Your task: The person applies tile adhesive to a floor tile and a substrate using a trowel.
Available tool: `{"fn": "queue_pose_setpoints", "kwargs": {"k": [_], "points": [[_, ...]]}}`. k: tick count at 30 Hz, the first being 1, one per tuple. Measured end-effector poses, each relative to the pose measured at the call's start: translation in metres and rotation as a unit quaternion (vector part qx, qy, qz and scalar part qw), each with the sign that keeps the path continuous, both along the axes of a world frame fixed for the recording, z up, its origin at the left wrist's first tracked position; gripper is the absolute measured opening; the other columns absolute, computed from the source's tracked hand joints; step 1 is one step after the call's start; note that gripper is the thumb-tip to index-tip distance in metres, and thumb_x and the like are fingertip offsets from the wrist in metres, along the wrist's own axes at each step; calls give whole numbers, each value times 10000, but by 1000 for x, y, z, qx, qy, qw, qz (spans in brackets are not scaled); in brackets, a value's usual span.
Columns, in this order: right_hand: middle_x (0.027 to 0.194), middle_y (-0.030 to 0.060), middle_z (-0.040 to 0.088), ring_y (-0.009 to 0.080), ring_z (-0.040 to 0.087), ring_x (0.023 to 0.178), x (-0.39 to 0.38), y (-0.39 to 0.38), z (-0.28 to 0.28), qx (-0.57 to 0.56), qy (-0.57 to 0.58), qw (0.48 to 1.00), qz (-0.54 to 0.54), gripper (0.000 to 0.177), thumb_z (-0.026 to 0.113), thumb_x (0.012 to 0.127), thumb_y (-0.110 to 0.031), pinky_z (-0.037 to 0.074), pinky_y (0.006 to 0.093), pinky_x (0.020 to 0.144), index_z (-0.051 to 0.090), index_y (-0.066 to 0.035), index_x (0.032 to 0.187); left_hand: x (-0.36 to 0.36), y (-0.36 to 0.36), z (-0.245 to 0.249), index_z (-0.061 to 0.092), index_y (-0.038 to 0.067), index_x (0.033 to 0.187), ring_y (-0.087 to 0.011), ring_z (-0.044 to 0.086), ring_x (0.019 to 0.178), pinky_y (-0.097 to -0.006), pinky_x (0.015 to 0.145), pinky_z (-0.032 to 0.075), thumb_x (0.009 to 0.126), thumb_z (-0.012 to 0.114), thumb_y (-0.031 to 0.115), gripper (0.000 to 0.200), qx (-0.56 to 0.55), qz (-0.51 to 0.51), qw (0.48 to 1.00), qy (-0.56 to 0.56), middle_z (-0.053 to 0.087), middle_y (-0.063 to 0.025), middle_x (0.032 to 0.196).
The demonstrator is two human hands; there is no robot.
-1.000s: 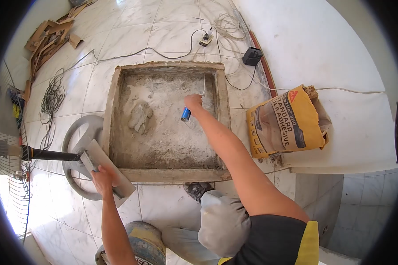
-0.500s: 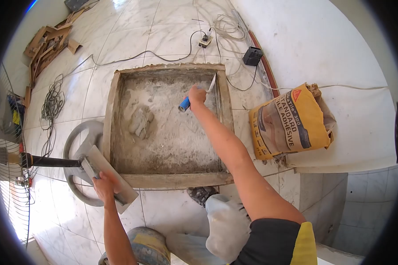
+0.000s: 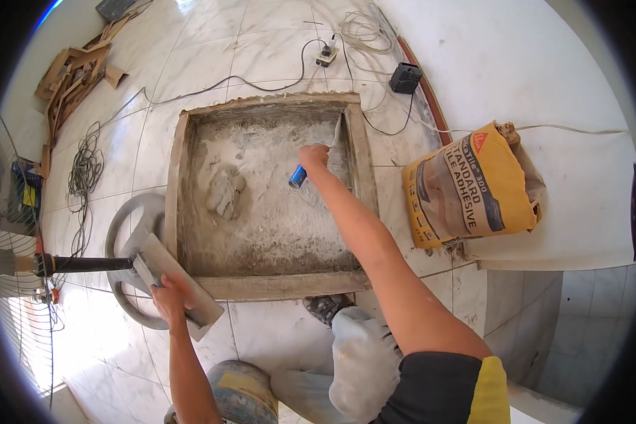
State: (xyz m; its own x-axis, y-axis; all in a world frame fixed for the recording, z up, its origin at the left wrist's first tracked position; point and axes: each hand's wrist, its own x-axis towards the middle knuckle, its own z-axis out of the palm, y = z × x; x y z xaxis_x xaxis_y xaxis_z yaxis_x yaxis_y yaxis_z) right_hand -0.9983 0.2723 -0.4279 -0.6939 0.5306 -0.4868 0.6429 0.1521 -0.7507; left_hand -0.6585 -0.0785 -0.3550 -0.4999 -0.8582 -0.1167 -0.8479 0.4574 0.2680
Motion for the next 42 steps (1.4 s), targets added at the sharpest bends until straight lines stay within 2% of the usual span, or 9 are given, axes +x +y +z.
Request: {"fn": "queue_pose_setpoints", "kwargs": {"k": [8,12,16,26,30,32,36,38,42], "points": [[940,278,664,338,697,596,-17,17,-63,25,9,997,73,564,571,881,-236,585,408,536,406,173,1233,0,3,7,499,-85,1265,-464,570,1112,-513,932,447,965,491,406,575,22,7,1000,-17,603,-315,1179],[880,270,681,336,701,597,65,-17,43,-10,4,970,242,459,565,899,-258,586,443,560,438,125,1118,-1,3,1,514,-84,1250,-456,572,1115,-505,933,451,964,492,402,564,2,14,1000,6,601,-311,1185],[952,242,680,364,717,737,39,9,3,67,-13,987,143,432,571,893,-247,594,445,678,424,49,1171,3,-6,-3,510,-84,1259,-459,574,1109,-507,933,451,966,489,401,567,-14,4,1000,9,604,-309,1180],[904,273,667,336,695,584,45,35,-26,69,-9,993,101,398,538,912,-254,578,437,522,398,80,1076,3,-4,-1,511,-82,1247,-461,569,1116,-511,929,448,969,491,395,552,1,2,1000,0,600,-316,1180],[1032,289,662,406,689,942,54,27,-40,160,-48,956,241,452,584,900,-324,571,474,783,448,49,1117,-2,6,8,513,-81,1238,-465,570,1108,-515,922,449,971,488,401,551,3,5,1000,8,603,-317,1170],[800,255,668,329,679,532,55,35,-44,133,-3,979,154,453,542,917,-289,563,411,477,383,101,1080,0,3,2,512,-80,1238,-464,571,1107,-515,921,450,971,488,404,553,5,-2,1000,7,603,-316,1172],[782,254,665,326,674,521,78,35,-58,199,39,970,133,453,533,924,-297,556,409,463,378,102,1073,-1,-1,0,508,-76,1251,-461,573,1109,-513,922,452,970,487,411,563,1,-2,1000,-12,600,-315,1184],[963,292,671,381,712,800,110,17,-11,78,-62,982,160,465,552,923,-343,580,471,718,431,56,1128,-4,0,1,507,-74,1259,-461,573,1111,-514,924,452,971,486,411,565,3,1,1000,4,600,-313,1185],[812,273,667,354,689,579,117,35,-13,70,9,992,109,429,526,953,-315,585,429,588,396,74,1076,4,-14,-21,499,-68,1291,-454,569,1126,-514,934,449,972,482,413,577,-25,1,1000,8,598,-306,1201]]}}
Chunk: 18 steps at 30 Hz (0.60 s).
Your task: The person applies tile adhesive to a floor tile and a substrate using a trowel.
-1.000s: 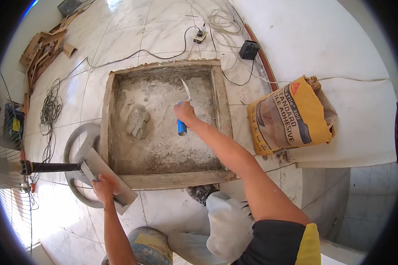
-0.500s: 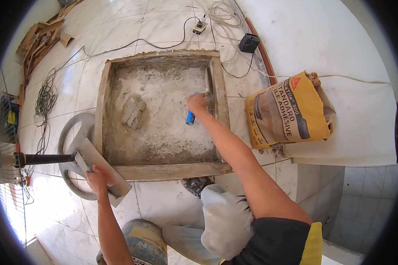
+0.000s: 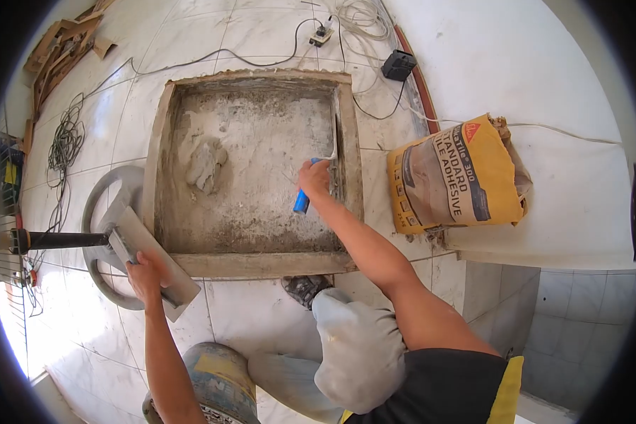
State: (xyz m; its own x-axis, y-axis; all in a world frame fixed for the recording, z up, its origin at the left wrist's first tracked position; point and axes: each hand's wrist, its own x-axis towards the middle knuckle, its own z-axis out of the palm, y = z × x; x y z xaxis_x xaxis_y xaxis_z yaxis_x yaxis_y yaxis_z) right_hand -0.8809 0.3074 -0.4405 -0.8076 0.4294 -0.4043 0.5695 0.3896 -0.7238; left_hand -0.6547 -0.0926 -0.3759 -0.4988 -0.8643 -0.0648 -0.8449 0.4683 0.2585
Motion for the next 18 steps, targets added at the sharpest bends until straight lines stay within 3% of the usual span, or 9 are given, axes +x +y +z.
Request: {"fn": "queue_pose_setpoints", "kwargs": {"k": [2,4,8,12,14,18], "points": [[784,273,659,346,690,580,11,0,7,39,-7,999,28,402,510,961,-295,584,416,570,394,81,1044,-4,6,9,495,-67,1297,-453,566,1133,-511,939,447,972,479,413,580,17,6,1000,-11,594,-304,1210],[769,277,655,343,689,575,23,-14,17,-23,-34,998,38,399,514,954,-297,583,419,568,394,77,1029,-7,12,22,492,-67,1304,-451,562,1141,-508,944,445,972,476,413,584,31,10,999,-14,591,-302,1218],[772,282,651,357,685,573,12,-2,17,-32,-15,998,51,389,528,943,-276,578,429,547,392,79,1027,-8,11,19,492,-67,1301,-454,559,1142,-509,946,444,972,471,421,589,41,9,999,-21,590,-300,1220],[783,278,650,348,676,544,10,-9,14,37,24,999,16,387,519,938,-268,562,444,504,384,84,1025,-6,11,20,498,-55,1295,-457,562,1135,-522,937,446,971,470,431,585,38,4,999,-36,601,-302,1196],[797,268,656,345,672,535,5,-12,29,-59,-7,998,27,383,521,937,-270,564,437,505,376,75,1019,-6,11,21,503,-53,1288,-460,564,1129,-525,933,446,971,471,433,581,37,4,999,-19,603,-305,1188],[805,263,656,357,675,545,-12,-5,21,-74,0,997,-24,411,532,932,-264,569,432,505,366,92,1052,-5,11,19,515,-54,1265,-468,571,1109,-534,926,445,969,474,440,577,33,16,999,-16,606,-309,1177]]}}
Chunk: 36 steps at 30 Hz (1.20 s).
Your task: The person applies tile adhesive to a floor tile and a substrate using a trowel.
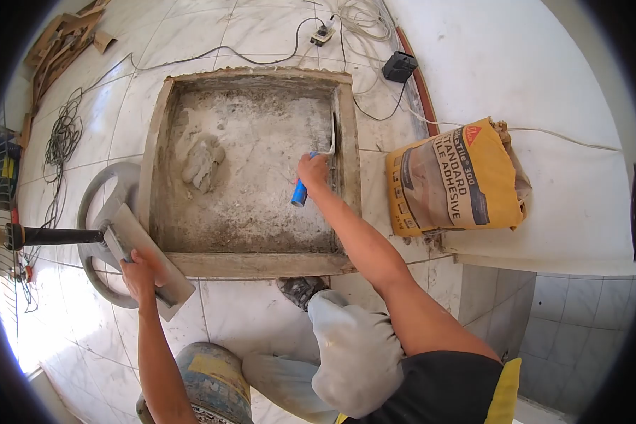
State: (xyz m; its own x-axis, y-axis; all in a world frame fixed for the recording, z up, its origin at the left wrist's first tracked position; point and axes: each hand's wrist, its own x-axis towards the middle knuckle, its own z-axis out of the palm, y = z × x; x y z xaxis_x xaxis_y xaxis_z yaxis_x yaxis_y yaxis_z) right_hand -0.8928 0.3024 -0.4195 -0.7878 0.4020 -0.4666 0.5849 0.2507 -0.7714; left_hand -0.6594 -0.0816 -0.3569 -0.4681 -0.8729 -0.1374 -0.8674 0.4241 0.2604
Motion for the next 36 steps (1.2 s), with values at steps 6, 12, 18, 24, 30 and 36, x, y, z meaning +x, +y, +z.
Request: {"fn": "queue_pose_setpoints", "kwargs": {"k": [6,12,18,24,30,36], "points": [[786,271,654,355,679,549,-48,7,-19,-17,69,997,13,437,522,917,-267,566,436,492,411,136,1043,1,-2,-2,518,-42,1260,-471,572,1107,-534,926,445,968,473,453,576,-10,-17,1000,-7,610,-300,1177],[734,169,575,281,593,479,18,-1,6,-173,71,982,15,358,543,897,-284,511,405,404,483,59,979,2,1,2,517,-27,1268,-459,567,1123,-526,930,446,966,469,453,569,19,-1,1000,13,605,-280,1205],[778,175,543,279,581,490,88,-3,20,-227,14,970,-88,358,522,917,-304,497,443,375,405,-10,1084,1,-1,1,514,-27,1265,-458,578,1106,-531,920,449,966,467,460,573,7,-12,1000,-11,621,-289,1166],[748,181,548,301,577,482,-1,11,10,-207,15,976,-70,256,522,903,-240,489,481,374,453,0,962,1,-3,-4,518,-28,1261,-460,585,1094,-530,916,452,964,469,467,580,-5,-3,1000,-15,619,-300,1161],[824,227,619,339,633,531,-89,12,-13,-180,21,983,-16,292,515,887,-215,527,476,430,506,48,1011,2,-10,-8,498,-17,1295,-459,580,1107,-524,916,457,969,463,456,575,-8,-16,999,-34,615,-297,1177],[746,176,582,303,608,494,-13,-46,3,-67,5,995,74,298,534,904,-251,508,428,405,493,38,966,-3,5,10,496,-17,1282,-450,573,1123,-524,910,459,970,466,445,559,19,-1,999,-32,611,-286,1191]]}}
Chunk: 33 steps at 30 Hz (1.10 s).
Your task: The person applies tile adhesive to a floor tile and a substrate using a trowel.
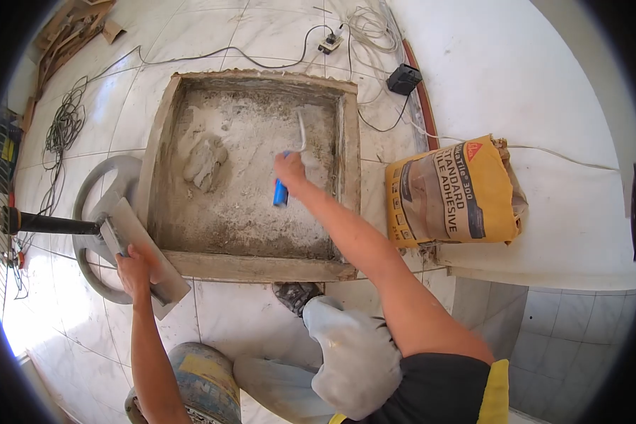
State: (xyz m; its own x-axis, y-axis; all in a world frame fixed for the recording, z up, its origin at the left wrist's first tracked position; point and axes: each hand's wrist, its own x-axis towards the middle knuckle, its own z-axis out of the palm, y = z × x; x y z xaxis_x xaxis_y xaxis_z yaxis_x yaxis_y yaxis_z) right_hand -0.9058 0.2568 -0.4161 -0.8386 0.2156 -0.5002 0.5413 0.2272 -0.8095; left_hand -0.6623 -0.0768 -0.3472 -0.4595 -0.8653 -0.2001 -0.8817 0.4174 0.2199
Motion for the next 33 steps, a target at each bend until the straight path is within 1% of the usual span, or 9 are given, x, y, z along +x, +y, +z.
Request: {"fn": "queue_pose_setpoints", "kwargs": {"k": [2,4,6,11,16,18,20,24,33], "points": [[752,179,587,299,613,501,23,-2,6,22,-14,999,39,315,537,906,-263,509,430,403,483,38,981,1,-2,-1,500,-19,1274,-449,574,1120,-525,911,457,970,466,443,554,1,0,1000,21,612,-286,1185],[856,258,647,343,664,529,33,18,7,-39,1,996,75,467,525,916,-315,551,430,459,416,99,1102,3,-5,-8,505,-21,1265,-449,574,1117,-526,912,456,971,466,442,550,2,0,1000,28,614,-285,1180],[858,261,644,334,661,517,15,42,3,55,46,997,-29,453,527,915,-307,556,415,455,442,111,1067,5,-11,-17,514,-26,1245,-451,575,1110,-530,910,454,975,461,432,534,-24,-10,1000,15,618,-282,1169],[821,262,644,326,664,519,7,37,-15,8,17,999,-41,429,525,920,-274,560,416,460,450,125,1061,2,-2,-7,514,-36,1241,-458,572,1107,-533,909,452,978,459,429,538,-18,-11,1000,20,618,-289,1164],[798,223,630,299,643,493,74,-29,19,2,-25,988,151,425,535,924,-304,536,426,420,444,98,1023,2,-3,-1,515,-38,1239,-461,573,1107,-530,910,452,977,461,427,536,-9,-1,999,31,612,-295,1170],[753,145,599,251,587,455,66,-15,25,-187,-25,977,103,371,571,901,-323,514,411,404,472,25,986,4,-3,-4,511,-37,1243,-459,571,1112,-527,920,449,975,466,426,537,-1,1,999,32,610,-294,1176],[660,103,521,238,563,459,33,11,17,-234,40,971,25,356,564,915,-353,492,426,382,459,-13,932,4,-7,-7,510,-34,1246,-459,570,1115,-524,924,447,973,468,425,536,-20,-2,999,34,610,-293,1179],[637,81,521,216,541,481,-51,71,6,-331,-11,940,-76,336,530,922,-396,485,412,417,476,-71,855,0,-1,-2,506,-23,1258,-454,566,1123,-516,936,445,968,470,426,536,0,15,999,30,609,-291,1183],[653,52,523,172,528,495,45,-15,40,-260,-151,940,160,314,553,925,-394,477,376,434,501,-85,921,-1,9,11,505,12,1272,-447,560,1143,-514,950,445,964,459,439,528,19,50,998,37,601,-281,1203]]}}
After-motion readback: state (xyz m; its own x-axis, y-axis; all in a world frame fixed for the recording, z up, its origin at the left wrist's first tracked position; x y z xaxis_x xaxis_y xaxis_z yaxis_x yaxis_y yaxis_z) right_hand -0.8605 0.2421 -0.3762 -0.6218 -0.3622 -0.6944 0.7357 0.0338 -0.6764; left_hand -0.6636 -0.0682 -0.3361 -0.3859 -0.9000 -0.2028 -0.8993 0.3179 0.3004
